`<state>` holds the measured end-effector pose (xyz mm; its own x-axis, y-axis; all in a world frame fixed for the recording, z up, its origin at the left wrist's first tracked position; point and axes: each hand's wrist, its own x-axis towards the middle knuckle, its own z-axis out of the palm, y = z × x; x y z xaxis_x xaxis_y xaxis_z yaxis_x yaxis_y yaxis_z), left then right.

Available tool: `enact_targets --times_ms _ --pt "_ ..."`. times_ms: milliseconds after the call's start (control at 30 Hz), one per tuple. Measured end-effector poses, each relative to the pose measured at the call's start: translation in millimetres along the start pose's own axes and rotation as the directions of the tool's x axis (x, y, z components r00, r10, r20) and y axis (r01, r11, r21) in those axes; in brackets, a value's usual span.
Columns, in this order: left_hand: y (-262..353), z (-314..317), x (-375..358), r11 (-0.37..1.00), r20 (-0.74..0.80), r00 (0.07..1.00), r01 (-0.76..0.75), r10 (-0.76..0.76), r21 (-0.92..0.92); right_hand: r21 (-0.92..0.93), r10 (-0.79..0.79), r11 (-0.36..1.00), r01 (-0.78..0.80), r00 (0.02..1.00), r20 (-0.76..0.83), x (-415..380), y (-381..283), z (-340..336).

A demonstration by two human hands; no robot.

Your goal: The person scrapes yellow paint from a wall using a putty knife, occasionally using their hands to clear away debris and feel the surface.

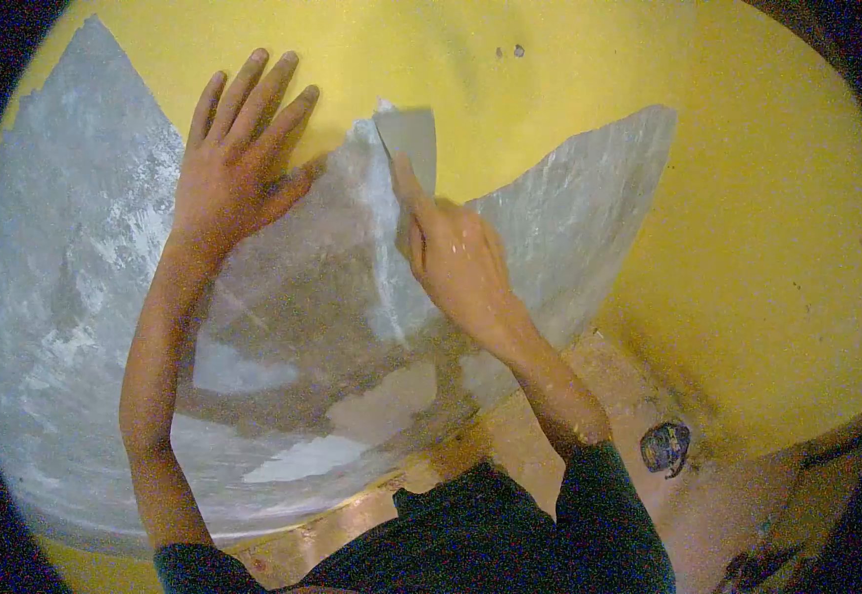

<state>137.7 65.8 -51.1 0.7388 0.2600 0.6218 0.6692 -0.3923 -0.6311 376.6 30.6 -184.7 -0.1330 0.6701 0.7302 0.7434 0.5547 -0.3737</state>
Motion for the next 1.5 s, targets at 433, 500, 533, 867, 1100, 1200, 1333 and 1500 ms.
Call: enact_targets --times_ms 433,500,533,867,1100,1200,1333,1500 --pt "-3.1 -3.6 5.8 0.999 0.093 0.995 -0.044 0.043 0.012 -0.061 0.007 0.998 -0.005 1.0 0.031 -9.7 2.9 -1.3" --pt "-5.3 -7.6 9.3 0.996 0.115 0.989 -0.091 0.088 0.024 -0.028 -0.004 1.0 0.004 1.0 0.004 -6.9 1.4 0.1" --pt "-9.3 -8.5 13.0 0.995 0.112 0.989 -0.096 0.093 0.023 0.018 0.003 1.0 -0.003 1.0 -0.022 -5.9 -0.6 0.3" --pt "-30.8 -38.8 43.0 0.988 0.229 0.968 -0.124 0.099 0.097 0.011 0.048 0.999 -0.048 0.998 -0.033 9.1 -7.2 -5.7" --pt "-29.4 -38.9 25.3 0.99 0.256 0.962 -0.12 0.098 0.069 0.053 0.078 0.995 -0.082 0.995 0.066 -4.8 -19.8 -5.1" --pt "-30.8 -37.8 18.3 0.991 0.242 0.963 -0.131 0.118 0.04 0.015 0.087 0.996 -0.088 0.994 0.068 -8.7 -18.4 -3.3" --pt "-25.5 -38.1 13.5 0.99 0.257 0.961 -0.125 0.104 0.067 0.026 0.065 0.998 -0.065 0.998 0.01 -8.9 -15.3 0.1" --pt "-29.5 -34.7 12.4 0.99 0.234 0.964 -0.139 0.127 0.033 -0.012 0.055 0.998 -0.055 0.998 -0.004 -16.0 -17.7 5.2"
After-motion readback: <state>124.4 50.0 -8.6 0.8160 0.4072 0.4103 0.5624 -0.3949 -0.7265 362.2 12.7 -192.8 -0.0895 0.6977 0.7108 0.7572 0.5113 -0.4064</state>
